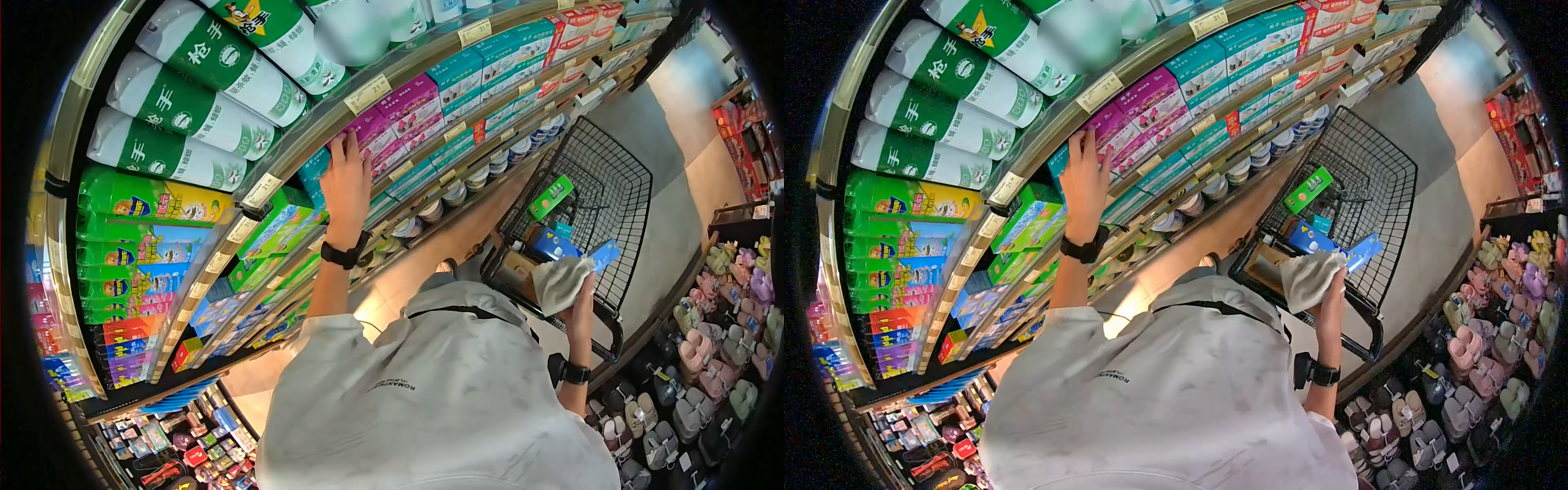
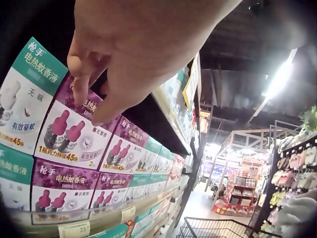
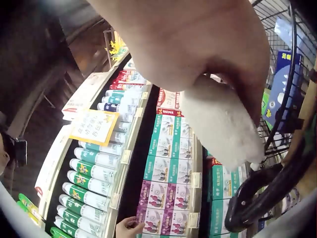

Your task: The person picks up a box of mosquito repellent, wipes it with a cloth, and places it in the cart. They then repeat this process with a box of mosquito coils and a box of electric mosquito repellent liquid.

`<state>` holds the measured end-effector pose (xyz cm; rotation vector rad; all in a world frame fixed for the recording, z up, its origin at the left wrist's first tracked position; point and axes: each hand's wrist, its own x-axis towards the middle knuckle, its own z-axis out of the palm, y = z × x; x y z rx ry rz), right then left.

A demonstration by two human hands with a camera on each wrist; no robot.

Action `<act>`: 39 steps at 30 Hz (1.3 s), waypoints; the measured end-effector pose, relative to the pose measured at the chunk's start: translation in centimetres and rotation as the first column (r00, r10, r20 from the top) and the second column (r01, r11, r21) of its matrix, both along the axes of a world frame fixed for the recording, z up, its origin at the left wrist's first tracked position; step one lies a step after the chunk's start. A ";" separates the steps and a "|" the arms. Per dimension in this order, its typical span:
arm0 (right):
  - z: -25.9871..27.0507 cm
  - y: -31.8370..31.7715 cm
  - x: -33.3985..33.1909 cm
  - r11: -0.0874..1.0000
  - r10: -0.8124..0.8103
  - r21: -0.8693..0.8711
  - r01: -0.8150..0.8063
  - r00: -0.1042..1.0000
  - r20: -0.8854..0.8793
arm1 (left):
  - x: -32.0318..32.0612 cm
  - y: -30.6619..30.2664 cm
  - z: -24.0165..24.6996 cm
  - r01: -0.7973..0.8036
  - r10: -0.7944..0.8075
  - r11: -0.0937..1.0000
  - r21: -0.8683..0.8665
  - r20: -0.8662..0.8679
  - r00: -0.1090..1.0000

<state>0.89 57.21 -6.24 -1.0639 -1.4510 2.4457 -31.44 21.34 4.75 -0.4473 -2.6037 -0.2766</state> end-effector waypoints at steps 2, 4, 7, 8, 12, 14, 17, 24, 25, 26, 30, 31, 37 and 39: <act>0.7 -0.3 0.0 1.000 -0.007 -0.017 0.007 1.000 0.009 | -0.1 0.2 0.0 -0.037 0.037 0.999 -0.021 0.036 0.999; 0.1 0.0 0.2 0.999 -0.004 -0.037 0.003 1.000 -0.021 | 0.1 0.7 0.5 -0.087 0.089 0.996 -0.025 0.045 0.995; -0.2 -0.1 0.1 0.998 -0.007 -0.056 0.004 0.998 -0.056 | -0.4 0.2 0.1 -0.088 0.084 0.993 -0.073 -0.049 0.995; 0.1 0.0 0.2 0.999 -0.009 -0.051 0.006 0.998 -0.058 | -0.5 0.2 0.1 -0.085 0.081 0.993 -0.078 -0.048 0.996; 0.7 0.0 0.3 0.998 0.001 -0.056 -0.003 0.999 -0.039 | 0.2 0.4 0.9 -0.092 0.092 0.995 -0.035 -0.020 0.996; 1.1 -0.1 0.1 0.997 -0.013 -0.072 0.012 1.000 -0.006 | 0.8 0.3 0.8 -0.084 0.083 0.996 -0.031 -0.045 0.996; 1.8 0.0 0.2 1.000 0.007 -0.011 -0.007 1.000 -0.025 | 2.0 0.3 0.2 -0.067 0.069 0.997 0.028 -0.106 0.992; 1.9 0.8 0.7 0.999 0.024 -0.039 -0.026 0.999 -0.037 | 5.6 1.2 3.3 0.093 -0.072 0.992 0.081 -0.230 0.970; 1.9 0.9 0.7 0.999 0.015 -0.049 -0.017 0.999 -0.045 | 6.0 1.3 3.3 0.156 -0.118 0.971 0.180 -0.208 0.971; 1.7 1.1 0.8 0.999 0.019 -0.048 -0.021 0.999 -0.036 | 6.6 1.4 3.1 0.151 -0.114 0.972 0.182 -0.200 0.973; 2.0 1.2 0.5 0.999 0.023 -0.029 -0.024 0.999 -0.044 | 8.6 2.4 3.4 0.016 -0.289 0.745 0.667 0.302 0.908; 1.8 1.4 0.6 0.998 0.024 -0.051 -0.026 0.999 -0.047 | 8.8 2.6 3.3 0.140 -0.363 0.737 0.661 0.212 0.908; 3.6 1.4 0.0 0.990 -0.064 -0.128 0.056 0.996 -0.061 | 11.2 5.0 7.3 0.268 -0.524 0.596 0.757 0.114 0.844; 4.5 1.3 -0.3 0.991 -0.088 -0.109 0.082 0.995 -0.054 | 11.6 5.4 8.7 0.352 -0.552 0.615 0.706 0.066 0.831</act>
